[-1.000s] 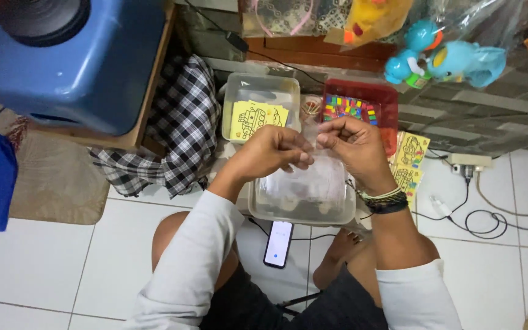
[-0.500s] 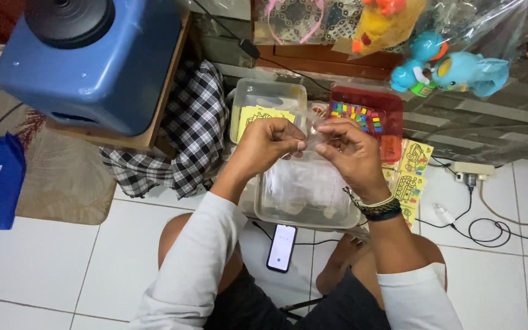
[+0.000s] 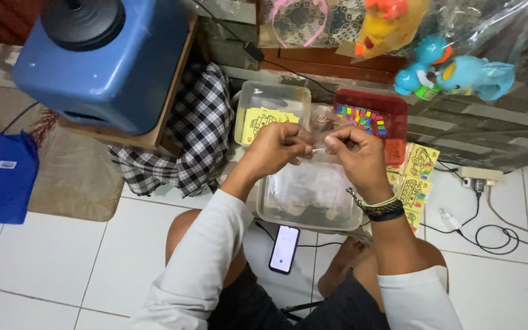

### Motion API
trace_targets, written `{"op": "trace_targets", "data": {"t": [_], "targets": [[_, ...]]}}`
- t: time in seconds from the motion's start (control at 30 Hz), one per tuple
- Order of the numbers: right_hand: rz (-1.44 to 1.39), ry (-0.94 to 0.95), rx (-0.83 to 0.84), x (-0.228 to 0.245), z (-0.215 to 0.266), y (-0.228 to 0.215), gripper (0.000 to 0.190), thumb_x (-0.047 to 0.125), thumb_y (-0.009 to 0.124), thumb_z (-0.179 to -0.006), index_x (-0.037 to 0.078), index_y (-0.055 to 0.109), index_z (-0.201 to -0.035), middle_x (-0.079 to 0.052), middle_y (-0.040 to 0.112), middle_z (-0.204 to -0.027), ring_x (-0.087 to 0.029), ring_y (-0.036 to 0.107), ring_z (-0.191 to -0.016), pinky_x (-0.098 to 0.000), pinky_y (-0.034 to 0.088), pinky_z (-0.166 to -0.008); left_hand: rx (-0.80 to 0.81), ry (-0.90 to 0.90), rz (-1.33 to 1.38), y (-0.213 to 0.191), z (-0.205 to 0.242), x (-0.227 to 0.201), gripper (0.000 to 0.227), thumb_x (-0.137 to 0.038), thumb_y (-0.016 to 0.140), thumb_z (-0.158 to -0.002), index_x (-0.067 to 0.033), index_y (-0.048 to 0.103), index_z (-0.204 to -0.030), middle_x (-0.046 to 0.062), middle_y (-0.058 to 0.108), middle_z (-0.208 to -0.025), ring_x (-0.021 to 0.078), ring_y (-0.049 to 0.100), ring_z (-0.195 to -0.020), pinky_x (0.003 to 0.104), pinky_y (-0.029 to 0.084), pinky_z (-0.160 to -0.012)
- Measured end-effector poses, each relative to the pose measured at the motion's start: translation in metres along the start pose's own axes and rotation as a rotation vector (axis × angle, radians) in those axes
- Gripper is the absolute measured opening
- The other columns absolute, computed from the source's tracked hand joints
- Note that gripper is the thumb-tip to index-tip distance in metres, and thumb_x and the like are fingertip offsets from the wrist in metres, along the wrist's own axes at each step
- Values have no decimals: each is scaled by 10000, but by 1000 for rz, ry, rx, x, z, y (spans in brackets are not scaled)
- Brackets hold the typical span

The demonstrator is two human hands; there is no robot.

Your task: Packing individual sand art cards into clear plastic sleeves and organizing them.

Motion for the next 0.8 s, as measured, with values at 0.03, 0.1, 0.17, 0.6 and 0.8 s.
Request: {"op": "trace_targets", "data": {"t": [0.03, 0.1, 0.17, 0.6, 0.8], "targets": [[0, -1, -7, 2, -1, 0, 45, 56, 792, -934, 27, 759, -939, -57, 666, -728, -70, 582, -721, -213, 491, -650, 6, 1, -3, -1, -1, -2, 193, 9, 752, -873, 36, 740, -1064, 219, 778, -891, 209, 760, -790, 298, 667, -675], [-9, 1, -9, 4, 0, 1, 62, 66, 798, -932, 24, 753, -938, -61, 668, -696, -70, 596, -687, -214, 505, -650, -41, 22, -41, -5, -2, -4, 222, 29, 790, -833, 56, 743, -1048, 232, 774, -861, 205, 751, -748, 299, 668, -640], [-33, -20, -15, 4, 1, 1, 72, 45, 795, -929, 7, 738, -907, -94, 678, -748, -105, 614, -731, -239, 527, -671, -74, 20, -118, -8, -9, 5, 204, -12, 797, -823, -7, 769, -1025, 194, 782, -839, 209, 767, -744, 327, 670, -635], [120, -215, 108, 19, -6, -3, 163, 152, 849, -876, 68, 763, -986, -164, 634, -1234, -275, 584, -1159, -412, 429, -1038, 55, -45, -143, -1, 8, -19, 207, 27, 732, -892, 64, 739, -1095, 307, 754, -993, 289, 777, -842, 361, 678, -683], [167, -182, 214, 29, -2, 3, 66, 114, 827, -884, 77, 776, -869, -127, 705, -987, -238, 656, -968, -387, 486, -932, 192, -107, -171, 6, 10, -15, 207, 18, 733, -891, 69, 727, -1091, 290, 764, -1007, 284, 789, -863, 372, 676, -696]]}}
Point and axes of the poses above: each hand's wrist, its own z-axis away from the middle knuckle, its own y-axis out of the palm, x = y × z, the point moved 6 cm from there along -z, towards the middle knuckle
